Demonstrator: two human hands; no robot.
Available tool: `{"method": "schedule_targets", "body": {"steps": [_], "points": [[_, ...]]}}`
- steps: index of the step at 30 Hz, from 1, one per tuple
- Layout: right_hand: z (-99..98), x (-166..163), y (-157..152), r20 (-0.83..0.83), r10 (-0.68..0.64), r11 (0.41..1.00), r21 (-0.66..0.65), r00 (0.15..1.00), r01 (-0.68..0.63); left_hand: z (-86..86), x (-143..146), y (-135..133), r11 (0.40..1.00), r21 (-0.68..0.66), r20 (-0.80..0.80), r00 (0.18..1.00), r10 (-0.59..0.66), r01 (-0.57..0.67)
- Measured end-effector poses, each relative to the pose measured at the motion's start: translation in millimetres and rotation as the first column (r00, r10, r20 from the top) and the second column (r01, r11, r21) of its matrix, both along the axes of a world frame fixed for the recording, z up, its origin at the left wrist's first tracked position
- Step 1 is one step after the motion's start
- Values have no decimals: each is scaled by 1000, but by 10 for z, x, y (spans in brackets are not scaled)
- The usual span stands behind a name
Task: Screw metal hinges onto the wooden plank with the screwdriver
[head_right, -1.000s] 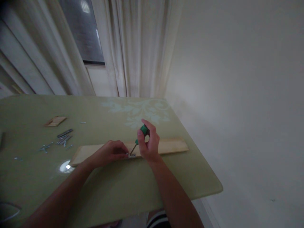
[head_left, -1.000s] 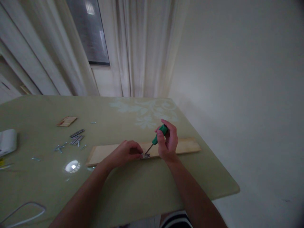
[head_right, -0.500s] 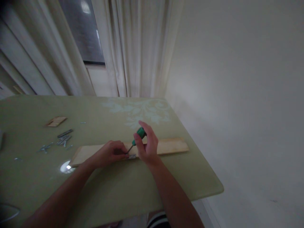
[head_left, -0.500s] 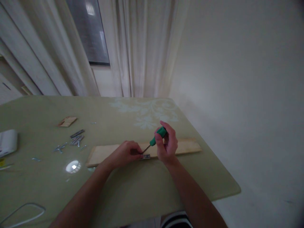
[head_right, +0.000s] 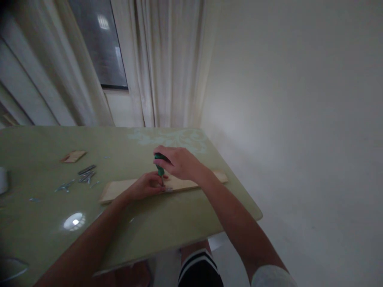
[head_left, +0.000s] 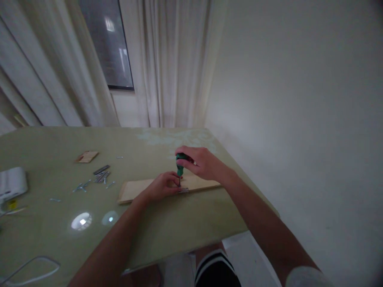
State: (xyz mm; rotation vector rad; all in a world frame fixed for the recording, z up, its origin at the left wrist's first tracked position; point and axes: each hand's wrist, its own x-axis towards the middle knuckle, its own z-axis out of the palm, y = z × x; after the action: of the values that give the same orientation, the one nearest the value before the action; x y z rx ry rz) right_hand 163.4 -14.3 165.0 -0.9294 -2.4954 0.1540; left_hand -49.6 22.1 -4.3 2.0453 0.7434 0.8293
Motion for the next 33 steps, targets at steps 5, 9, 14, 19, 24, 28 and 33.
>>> {"method": "schedule_targets", "body": {"steps": [5, 9, 14, 19, 24, 28, 33], "points": [[284, -222, -38, 409, -339, 937, 227, 847, 266, -70, 27, 39, 1000, 10, 38, 999, -11, 11], [432, -291, -25, 617, -220, 973, 190, 755, 129, -81, 42, 51, 1000, 22, 58, 998, -20, 19], [629, -390, -1, 801, -90, 995, 95, 592, 23, -54, 59, 43, 999, 35, 55, 998, -35, 33], [699, -509, 69, 855, -152, 988, 115, 495, 105, -8, 68, 35, 998, 46, 16, 999, -49, 48], [770, -445, 186, 874, 102, 974, 9, 474, -226, -13, 35, 38, 996, 44, -21, 997, -72, 73], [767, -486, 128, 886, 118, 947, 35, 448, -319, -32, 35, 35, 996, 32, -27, 996, -82, 83], [634, -661, -12, 813, -162, 985, 167, 558, 43, -16, 58, 25, 996, 50, -40, 996, -76, 78]]}}
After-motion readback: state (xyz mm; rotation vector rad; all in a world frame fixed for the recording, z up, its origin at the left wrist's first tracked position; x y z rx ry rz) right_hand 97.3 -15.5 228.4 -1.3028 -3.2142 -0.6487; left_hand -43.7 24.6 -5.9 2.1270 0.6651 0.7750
